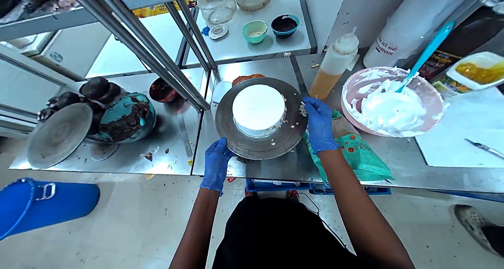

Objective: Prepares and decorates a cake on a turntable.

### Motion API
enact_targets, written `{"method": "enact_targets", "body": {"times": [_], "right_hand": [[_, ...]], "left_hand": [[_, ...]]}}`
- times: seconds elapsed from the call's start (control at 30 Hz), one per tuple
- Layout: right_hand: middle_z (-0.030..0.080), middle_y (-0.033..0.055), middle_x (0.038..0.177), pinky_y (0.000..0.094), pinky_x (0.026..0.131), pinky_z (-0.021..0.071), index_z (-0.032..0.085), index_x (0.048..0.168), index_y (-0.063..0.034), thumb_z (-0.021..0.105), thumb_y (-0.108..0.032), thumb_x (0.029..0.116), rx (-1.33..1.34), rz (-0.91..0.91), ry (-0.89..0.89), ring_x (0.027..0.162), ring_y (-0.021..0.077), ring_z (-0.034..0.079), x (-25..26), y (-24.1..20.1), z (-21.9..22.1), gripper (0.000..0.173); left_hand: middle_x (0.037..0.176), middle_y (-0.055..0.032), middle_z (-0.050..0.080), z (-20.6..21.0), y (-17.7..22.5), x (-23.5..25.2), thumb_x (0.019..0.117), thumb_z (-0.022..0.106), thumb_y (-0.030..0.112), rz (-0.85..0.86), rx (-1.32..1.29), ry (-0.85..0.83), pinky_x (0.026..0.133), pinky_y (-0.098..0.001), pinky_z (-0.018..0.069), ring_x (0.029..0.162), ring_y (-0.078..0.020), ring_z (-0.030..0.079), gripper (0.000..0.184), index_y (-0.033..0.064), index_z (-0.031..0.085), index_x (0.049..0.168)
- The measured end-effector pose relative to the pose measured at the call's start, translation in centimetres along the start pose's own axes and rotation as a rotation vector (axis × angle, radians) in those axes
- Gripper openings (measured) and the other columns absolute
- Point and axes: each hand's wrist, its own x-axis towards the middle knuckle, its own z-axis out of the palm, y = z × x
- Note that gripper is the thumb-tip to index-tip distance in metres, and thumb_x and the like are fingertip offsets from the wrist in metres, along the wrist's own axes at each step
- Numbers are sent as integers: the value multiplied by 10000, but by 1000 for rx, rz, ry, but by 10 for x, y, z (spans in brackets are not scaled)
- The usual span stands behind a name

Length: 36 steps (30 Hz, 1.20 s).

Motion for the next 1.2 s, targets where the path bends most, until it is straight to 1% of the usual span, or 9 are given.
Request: {"method": "enact_targets", "body": {"times": [0.13,0.27,0.37,0.5,0.57,0.7,0.83,1.03,1.2], "right_hand": [[664,179,1241,422,993,526,635,1304,-9,746,-184,906,-164,38,35,1136,241,646,-1,0,9,449],[708,161,1097,379,912,545,696,1186,11,615,-123,999,-152,-38,112,994,196,677,9,12,7,244],[681,81,1051,313,862,523,701,1139,-13,561,-148,1041,177,164,141,958,116,628,11,9,7,218],[664,74,1245,400,971,527,644,1276,-77,624,-342,1004,276,386,110,1145,160,624,9,-3,9,380],[641,111,1289,439,1010,494,640,1288,-54,681,-402,969,136,382,79,1192,198,596,11,-10,11,473],[663,100,1006,392,831,514,694,1054,-32,658,-197,979,18,261,106,925,176,615,29,-2,13,186],[636,58,958,320,771,507,668,1076,-18,543,-154,1027,137,255,137,853,118,588,23,-3,3,191],[648,191,1189,447,946,516,624,1241,21,662,-121,954,-107,150,28,1098,249,624,-1,-2,-1,322],[649,99,1015,359,812,538,663,1132,-9,578,-213,1031,69,158,89,896,152,623,-7,2,-4,243]], "left_hand": [[957,-101,714,1,1,-1,1083,500,181,5,5,-2,804,-350,609,853,-178,717,223,-4,614,1130],[972,-110,715,0,2,0,1084,500,184,-1,19,-2,811,-353,610,863,-184,720,229,-8,612,1137],[994,-115,713,0,1,-2,1082,504,180,-9,12,-2,837,-359,606,894,-191,718,232,-14,610,1150],[1016,-120,716,1,0,-5,1083,499,172,-7,-3,-9,860,-368,606,923,-199,722,227,-16,605,1152],[1016,-115,707,1,0,-7,1084,497,170,-20,1,-5,863,-368,603,925,-194,717,222,-13,603,1153],[999,-106,710,1,0,-7,1079,512,176,-27,-4,-9,852,-356,607,902,-183,721,211,-3,605,1140],[1010,-111,708,2,-1,-8,1083,499,175,-25,-2,-8,846,-355,607,906,-185,720,226,-12,595,1168],[994,-96,706,2,-2,-11,1083,504,186,-30,23,-6,839,-345,602,893,-171,713,213,7,602,1143],[1013,-105,704,2,-1,-13,1084,501,177,-29,9,-13,851,-346,602,907,-177,714,224,-8,595,1168]]}}
